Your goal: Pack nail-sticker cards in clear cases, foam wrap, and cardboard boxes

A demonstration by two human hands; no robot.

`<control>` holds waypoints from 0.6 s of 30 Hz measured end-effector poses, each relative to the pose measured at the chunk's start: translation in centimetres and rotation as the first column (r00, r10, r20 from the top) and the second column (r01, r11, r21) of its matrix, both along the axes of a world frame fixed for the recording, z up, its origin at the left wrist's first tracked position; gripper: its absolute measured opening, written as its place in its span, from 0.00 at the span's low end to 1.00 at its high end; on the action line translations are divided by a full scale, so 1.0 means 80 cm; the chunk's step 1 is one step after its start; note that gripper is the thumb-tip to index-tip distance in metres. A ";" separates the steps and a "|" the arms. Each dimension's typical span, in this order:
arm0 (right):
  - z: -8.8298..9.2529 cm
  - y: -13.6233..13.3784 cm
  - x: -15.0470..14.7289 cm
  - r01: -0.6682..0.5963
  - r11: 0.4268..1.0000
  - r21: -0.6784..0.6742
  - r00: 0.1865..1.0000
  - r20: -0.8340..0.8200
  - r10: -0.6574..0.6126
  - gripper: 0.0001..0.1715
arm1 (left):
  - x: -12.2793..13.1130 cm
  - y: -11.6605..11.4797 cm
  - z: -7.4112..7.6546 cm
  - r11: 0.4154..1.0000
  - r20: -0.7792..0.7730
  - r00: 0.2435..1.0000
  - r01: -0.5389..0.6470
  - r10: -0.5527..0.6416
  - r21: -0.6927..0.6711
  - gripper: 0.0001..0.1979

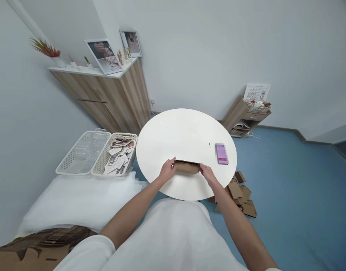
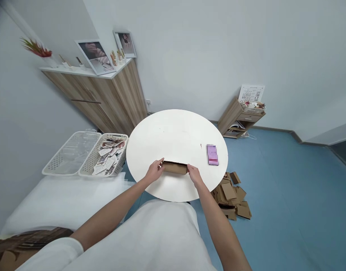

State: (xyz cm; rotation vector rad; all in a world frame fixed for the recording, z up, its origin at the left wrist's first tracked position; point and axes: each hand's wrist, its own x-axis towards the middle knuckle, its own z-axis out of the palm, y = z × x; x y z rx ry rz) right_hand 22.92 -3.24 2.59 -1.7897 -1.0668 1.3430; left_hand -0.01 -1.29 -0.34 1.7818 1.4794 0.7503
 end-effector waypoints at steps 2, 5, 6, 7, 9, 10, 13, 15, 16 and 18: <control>-0.002 0.002 0.000 0.011 1.000 -0.008 1.000 -0.015 -0.011 0.22 | -0.002 0.002 0.006 0.996 0.087 0.996 -0.020 0.028 -0.091 0.23; -0.004 0.004 -0.001 0.038 0.999 -0.014 0.998 -0.040 -0.038 0.23 | -0.005 0.009 0.018 0.962 0.247 0.966 -0.002 0.072 -0.273 0.24; -0.005 0.005 -0.002 0.050 0.999 -0.019 0.998 -0.043 -0.051 0.23 | -0.006 0.011 0.022 0.948 0.281 0.956 0.008 0.086 -0.317 0.25; -0.006 0.006 -0.002 0.061 0.998 -0.024 0.997 -0.043 -0.062 0.24 | -0.006 0.015 0.025 0.938 0.304 0.948 0.017 0.095 -0.346 0.26; -0.008 0.010 -0.003 0.078 0.996 -0.032 0.996 -0.031 -0.079 0.25 | -0.006 0.021 0.028 0.927 0.324 0.941 0.028 0.102 -0.374 0.27; -0.009 0.013 -0.003 0.083 0.996 -0.034 0.996 -0.019 -0.083 0.25 | -0.005 0.024 0.029 0.923 0.326 0.939 0.029 0.106 -0.383 0.27; -0.010 0.020 -0.004 0.079 0.996 -0.043 0.997 0.030 -0.077 0.26 | -0.003 0.033 0.029 0.900 0.308 0.943 0.018 0.130 -0.436 0.27; -0.011 0.023 -0.003 0.065 0.997 -0.046 0.996 0.067 -0.062 0.26 | -0.004 0.038 0.028 0.878 0.284 0.948 0.008 0.146 -0.479 0.26; -0.011 0.024 -0.003 0.058 0.997 -0.044 0.995 0.079 -0.054 0.26 | -0.005 0.040 0.027 0.869 0.278 0.949 0.011 0.146 -0.494 0.26; -0.012 0.023 -0.002 0.042 0.998 -0.036 0.996 0.081 -0.038 0.26 | -0.007 0.043 0.026 0.861 0.275 0.952 0.023 0.137 -0.508 0.24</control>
